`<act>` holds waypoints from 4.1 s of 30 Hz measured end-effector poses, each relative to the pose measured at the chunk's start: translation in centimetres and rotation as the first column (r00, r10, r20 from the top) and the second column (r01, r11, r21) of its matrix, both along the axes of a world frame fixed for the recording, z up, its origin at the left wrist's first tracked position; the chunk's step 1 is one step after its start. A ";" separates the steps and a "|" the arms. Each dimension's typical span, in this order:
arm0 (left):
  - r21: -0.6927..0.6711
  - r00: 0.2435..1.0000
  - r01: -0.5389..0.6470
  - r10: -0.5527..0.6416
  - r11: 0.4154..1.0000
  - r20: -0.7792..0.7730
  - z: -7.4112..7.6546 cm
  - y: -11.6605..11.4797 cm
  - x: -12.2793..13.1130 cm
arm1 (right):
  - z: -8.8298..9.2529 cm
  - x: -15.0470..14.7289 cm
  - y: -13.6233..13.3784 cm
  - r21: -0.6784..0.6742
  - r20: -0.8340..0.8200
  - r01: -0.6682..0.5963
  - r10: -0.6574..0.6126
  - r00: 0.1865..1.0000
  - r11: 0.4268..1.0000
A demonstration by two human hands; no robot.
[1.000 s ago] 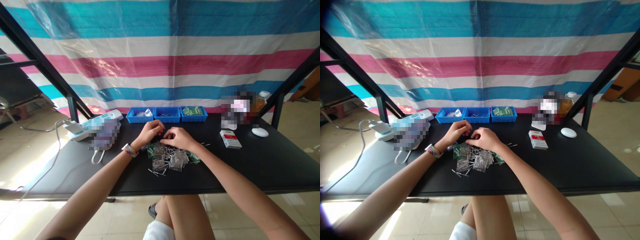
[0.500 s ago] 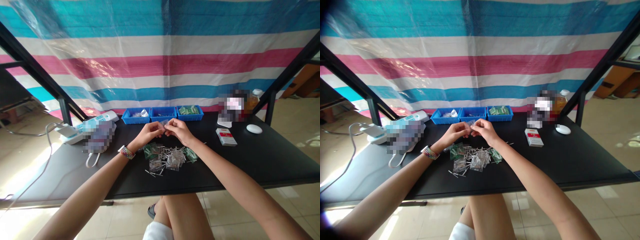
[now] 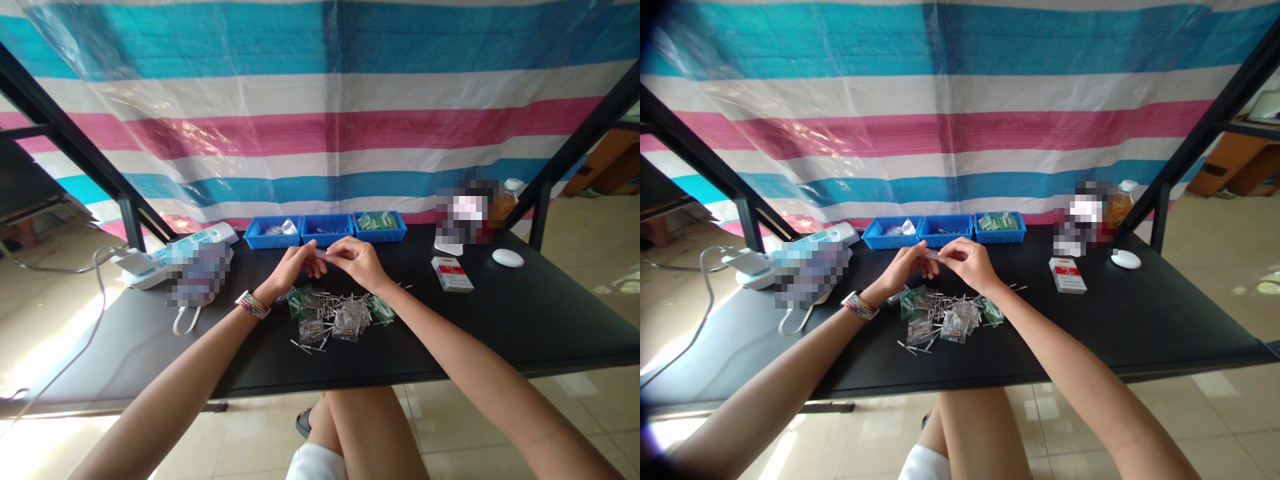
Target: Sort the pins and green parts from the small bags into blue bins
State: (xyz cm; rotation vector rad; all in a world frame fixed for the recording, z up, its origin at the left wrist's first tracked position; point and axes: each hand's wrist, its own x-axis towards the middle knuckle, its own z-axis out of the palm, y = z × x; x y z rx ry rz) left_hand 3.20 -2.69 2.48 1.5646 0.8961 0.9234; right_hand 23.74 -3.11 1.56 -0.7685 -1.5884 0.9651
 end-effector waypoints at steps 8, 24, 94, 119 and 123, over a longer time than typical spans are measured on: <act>0.016 0.965 -0.231 0.227 0.973 0.132 -0.5 1.0 -0.5 | 0.9 1.8 0.5 -0.108 -0.017 0.078 -0.080 0.997 0.991; -0.127 0.768 -0.529 0.537 0.839 0.349 0.5 2.0 -2.1 | 3.1 5.2 0.4 -0.378 0.587 -0.454 0.589 0.555 0.806; 0.113 0.996 -0.001 0.011 0.994 -0.088 0.4 -0.2 -0.1 | 0.1 1.1 2.3 -0.437 -0.241 -0.031 -0.083 0.967 0.899; 0.105 0.992 -0.047 0.058 0.993 -0.109 -0.4 0.3 -0.1 | -0.1 1.4 -0.4 0.017 0.713 -0.161 0.101 0.694 0.987; 0.125 0.985 -0.060 0.078 0.990 -0.151 -0.4 0.3 -0.2 | -0.2 2.7 0.8 0.032 0.665 -0.077 0.036 0.746 0.997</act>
